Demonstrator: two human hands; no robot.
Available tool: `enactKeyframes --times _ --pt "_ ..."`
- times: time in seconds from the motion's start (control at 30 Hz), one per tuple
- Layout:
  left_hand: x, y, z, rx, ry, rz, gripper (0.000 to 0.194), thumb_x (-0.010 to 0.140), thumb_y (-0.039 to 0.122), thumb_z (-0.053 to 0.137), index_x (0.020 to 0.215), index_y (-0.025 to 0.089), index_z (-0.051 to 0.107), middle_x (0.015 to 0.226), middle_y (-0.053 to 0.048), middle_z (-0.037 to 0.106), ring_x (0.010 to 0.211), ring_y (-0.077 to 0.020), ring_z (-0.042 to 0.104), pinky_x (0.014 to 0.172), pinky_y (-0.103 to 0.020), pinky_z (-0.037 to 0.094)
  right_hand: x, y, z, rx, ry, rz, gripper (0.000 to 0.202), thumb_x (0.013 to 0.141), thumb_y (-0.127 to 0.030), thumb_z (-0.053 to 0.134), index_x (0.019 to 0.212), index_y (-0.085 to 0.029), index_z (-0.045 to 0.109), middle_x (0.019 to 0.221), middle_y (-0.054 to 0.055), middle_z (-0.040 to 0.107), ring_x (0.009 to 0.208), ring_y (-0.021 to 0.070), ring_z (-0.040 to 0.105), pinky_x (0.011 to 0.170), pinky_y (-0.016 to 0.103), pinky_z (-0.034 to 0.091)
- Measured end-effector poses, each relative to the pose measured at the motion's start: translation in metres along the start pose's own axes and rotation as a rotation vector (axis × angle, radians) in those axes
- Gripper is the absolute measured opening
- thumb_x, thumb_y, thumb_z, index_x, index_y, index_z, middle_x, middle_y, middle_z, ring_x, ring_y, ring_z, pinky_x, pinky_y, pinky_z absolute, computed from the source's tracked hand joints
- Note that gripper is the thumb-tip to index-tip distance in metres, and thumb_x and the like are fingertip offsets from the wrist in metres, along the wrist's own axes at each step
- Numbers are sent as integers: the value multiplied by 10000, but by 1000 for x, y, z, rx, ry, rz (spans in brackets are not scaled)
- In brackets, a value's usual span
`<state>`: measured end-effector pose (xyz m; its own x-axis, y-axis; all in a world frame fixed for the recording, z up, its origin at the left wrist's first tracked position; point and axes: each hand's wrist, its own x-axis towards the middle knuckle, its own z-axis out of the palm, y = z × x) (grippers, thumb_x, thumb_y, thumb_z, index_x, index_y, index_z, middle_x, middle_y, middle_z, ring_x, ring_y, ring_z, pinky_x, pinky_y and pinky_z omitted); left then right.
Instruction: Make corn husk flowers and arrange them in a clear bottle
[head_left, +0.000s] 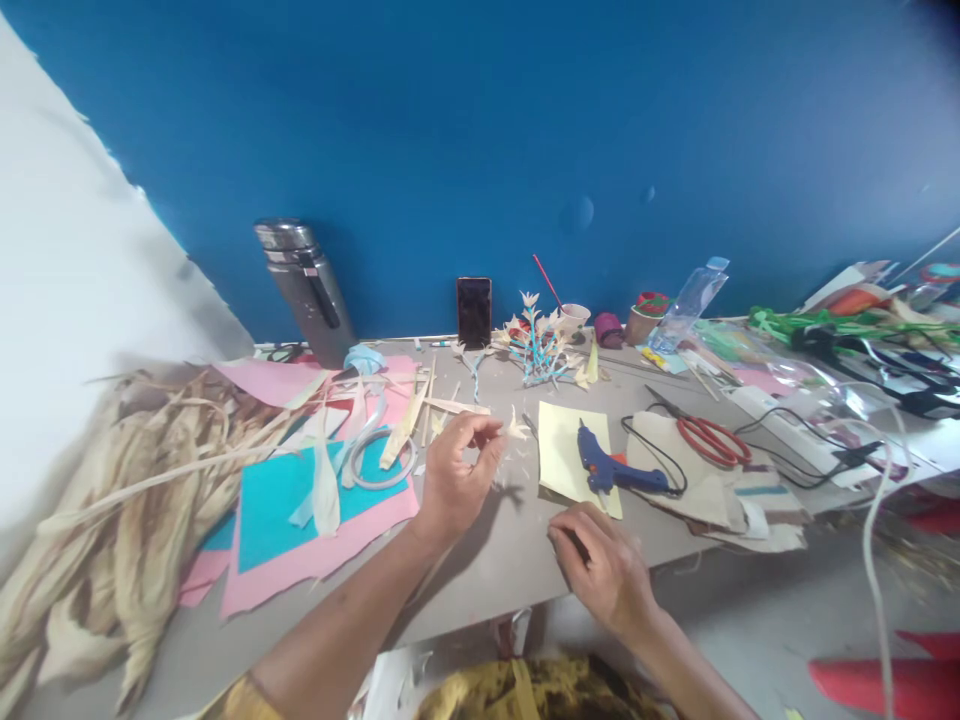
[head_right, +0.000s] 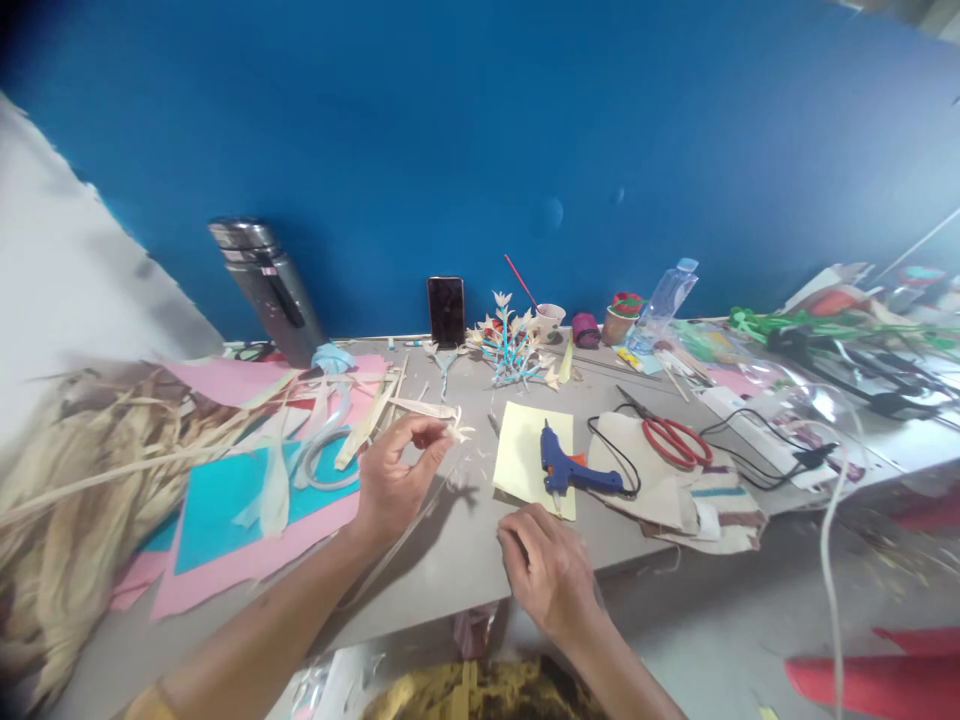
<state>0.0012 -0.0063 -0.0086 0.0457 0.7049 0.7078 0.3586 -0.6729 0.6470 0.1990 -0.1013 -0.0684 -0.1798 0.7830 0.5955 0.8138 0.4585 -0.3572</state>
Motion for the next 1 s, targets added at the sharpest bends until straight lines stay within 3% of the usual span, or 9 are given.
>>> enactKeyframes --times 0.1,0.4,0.5,0.7,0.83,1.0 --pt "0 0 0 -7 28 -35 119 861 137 668 957 204 645 803 6 681 701 -120 592 698 -253 488 -1 1 0 10 -14 6 175 983 -177 496 867 -199 625 781 39 680 674 155 647 624 253 429" --pt "4 2 -1 -29 6 47 75 874 119 671 867 192 683 816 -8 686 718 -119 590 682 -240 479 3 -2 -5 120 -47 55 147 956 -148 522 866 -201 625 768 30 664 671 154 637 617 250 446" --pt "3 0 -1 -39 -16 70 71 880 125 662 874 190 691 821 -22 683 711 -128 596 681 -255 485 18 -9 -21 260 -30 93 113 944 -137 545 892 -203 621 776 24 651 638 133 599 581 233 448" --pt "3 0 1 -70 -49 141 78 869 126 655 855 188 700 798 -38 691 717 -153 621 687 -283 492 63 -28 -47 313 128 -24 98 924 -113 581 953 -200 616 832 36 659 618 127 560 581 247 454" --pt "3 3 0 -117 -43 12 78 834 142 686 786 199 710 750 -13 684 677 -138 589 672 -266 476 70 -31 -43 338 124 -15 93 928 -119 580 926 -203 622 822 31 649 607 124 555 569 249 448" --pt "5 2 1 -381 -20 -390 38 740 193 749 718 194 718 718 1 668 613 -124 568 617 -256 471 52 -23 -37 361 65 7 105 934 -112 564 916 -205 610 808 32 637 658 141 581 589 251 451"
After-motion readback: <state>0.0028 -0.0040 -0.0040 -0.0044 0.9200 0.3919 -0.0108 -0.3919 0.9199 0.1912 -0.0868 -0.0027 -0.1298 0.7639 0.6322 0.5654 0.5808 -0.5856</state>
